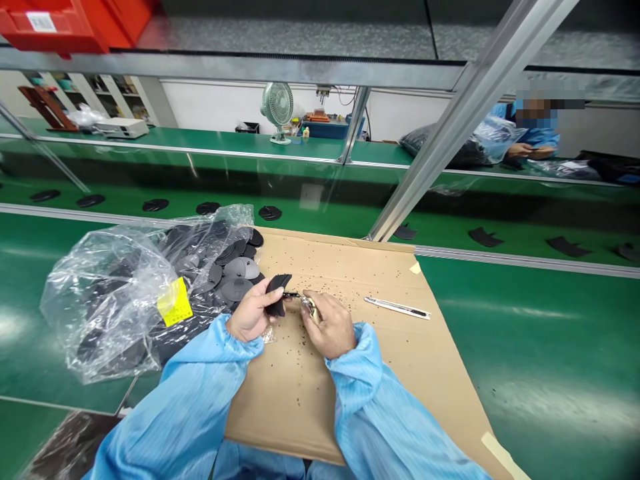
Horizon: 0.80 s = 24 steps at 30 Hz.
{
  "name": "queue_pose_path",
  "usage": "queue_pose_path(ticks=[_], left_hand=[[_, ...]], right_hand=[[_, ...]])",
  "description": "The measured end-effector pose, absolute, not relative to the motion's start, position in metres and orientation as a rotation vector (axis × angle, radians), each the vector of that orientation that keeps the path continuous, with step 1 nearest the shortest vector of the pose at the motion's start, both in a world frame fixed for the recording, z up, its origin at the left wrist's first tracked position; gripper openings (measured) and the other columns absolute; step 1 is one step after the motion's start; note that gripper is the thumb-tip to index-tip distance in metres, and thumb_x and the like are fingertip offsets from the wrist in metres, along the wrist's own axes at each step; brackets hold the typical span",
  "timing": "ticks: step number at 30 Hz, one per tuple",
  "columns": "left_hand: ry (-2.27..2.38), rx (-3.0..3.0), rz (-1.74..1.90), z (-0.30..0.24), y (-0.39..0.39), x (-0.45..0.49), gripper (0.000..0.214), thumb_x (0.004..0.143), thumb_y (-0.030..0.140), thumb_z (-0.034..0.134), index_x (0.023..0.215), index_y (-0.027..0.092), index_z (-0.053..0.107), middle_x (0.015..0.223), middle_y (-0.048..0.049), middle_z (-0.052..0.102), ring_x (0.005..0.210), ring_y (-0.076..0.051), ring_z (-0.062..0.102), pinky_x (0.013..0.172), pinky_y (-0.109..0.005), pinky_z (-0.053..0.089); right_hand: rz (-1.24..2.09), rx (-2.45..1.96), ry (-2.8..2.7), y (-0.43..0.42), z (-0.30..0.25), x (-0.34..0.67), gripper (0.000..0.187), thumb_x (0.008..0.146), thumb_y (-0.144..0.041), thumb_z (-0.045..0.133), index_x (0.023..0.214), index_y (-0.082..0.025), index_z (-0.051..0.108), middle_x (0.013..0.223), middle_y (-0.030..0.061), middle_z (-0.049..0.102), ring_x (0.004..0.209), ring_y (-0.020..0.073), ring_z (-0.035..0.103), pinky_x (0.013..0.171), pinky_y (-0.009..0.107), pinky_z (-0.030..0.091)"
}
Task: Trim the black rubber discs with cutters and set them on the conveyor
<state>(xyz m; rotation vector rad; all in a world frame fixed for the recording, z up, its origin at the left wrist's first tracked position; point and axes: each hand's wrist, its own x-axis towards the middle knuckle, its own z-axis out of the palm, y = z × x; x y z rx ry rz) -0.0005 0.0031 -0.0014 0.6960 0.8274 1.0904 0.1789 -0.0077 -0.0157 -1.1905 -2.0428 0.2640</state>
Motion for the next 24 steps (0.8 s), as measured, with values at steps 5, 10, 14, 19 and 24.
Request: queue_pose_path(ticks=[5,10,14,19,24], left_hand=[[0.820,0.699,1.075,-0.0019,0.0037,-0.0004,0.032,0.069,0.030,0.072,0.091,0.018,0.053,0.070,-0.0020,0.058,0.045,-0.008,0.047,0.034,-0.017,0.022],[0.813,0.706,1.089,-0.0026,0.0032,-0.0006,0.034,0.069,0.030,0.072,0.093,0.016,0.051,0.072,-0.0017,0.057,0.045,-0.007,0.047,0.034,-0.017,0.023],[0.795,0.727,1.112,-0.0026,0.0024,-0.0007,0.033,0.071,0.028,0.071,0.092,0.016,0.048,0.070,-0.0008,0.056,0.043,-0.007,0.046,0.034,-0.017,0.024],[0.790,0.731,1.111,-0.0027,0.0023,0.0011,0.031,0.072,0.027,0.069,0.090,0.015,0.047,0.068,-0.0011,0.055,0.043,-0.007,0.045,0.035,-0.017,0.025],[0.803,0.708,1.124,-0.0035,0.0033,0.0016,0.032,0.071,0.026,0.070,0.090,0.015,0.047,0.067,-0.0010,0.054,0.043,-0.007,0.045,0.035,-0.017,0.025]], right_hand=[[0.236,-1.225,-2.047,-0.0077,-0.0161,0.1788,0.024,0.083,-0.024,0.051,0.105,-0.020,0.058,0.087,0.0066,0.064,0.080,0.0213,0.058,0.075,0.033,0.046],[0.231,-1.231,-2.088,-0.0075,-0.0176,0.1800,0.025,0.082,-0.021,0.050,0.106,-0.019,0.058,0.086,0.0066,0.063,0.081,0.0208,0.057,0.076,0.031,0.045],[0.248,-1.243,-2.137,-0.0070,-0.0183,0.1822,0.033,0.077,-0.013,0.049,0.109,-0.019,0.058,0.085,0.0057,0.063,0.081,0.0204,0.056,0.076,0.030,0.044],[0.258,-1.300,-2.185,-0.0060,-0.0186,0.1837,0.037,0.074,-0.010,0.048,0.108,-0.020,0.059,0.087,0.0049,0.064,0.082,0.0208,0.057,0.077,0.030,0.044],[0.276,-1.369,-2.201,-0.0063,-0.0166,0.1825,0.036,0.076,-0.010,0.045,0.107,-0.022,0.060,0.089,0.0044,0.066,0.084,0.0209,0.059,0.077,0.030,0.045]])
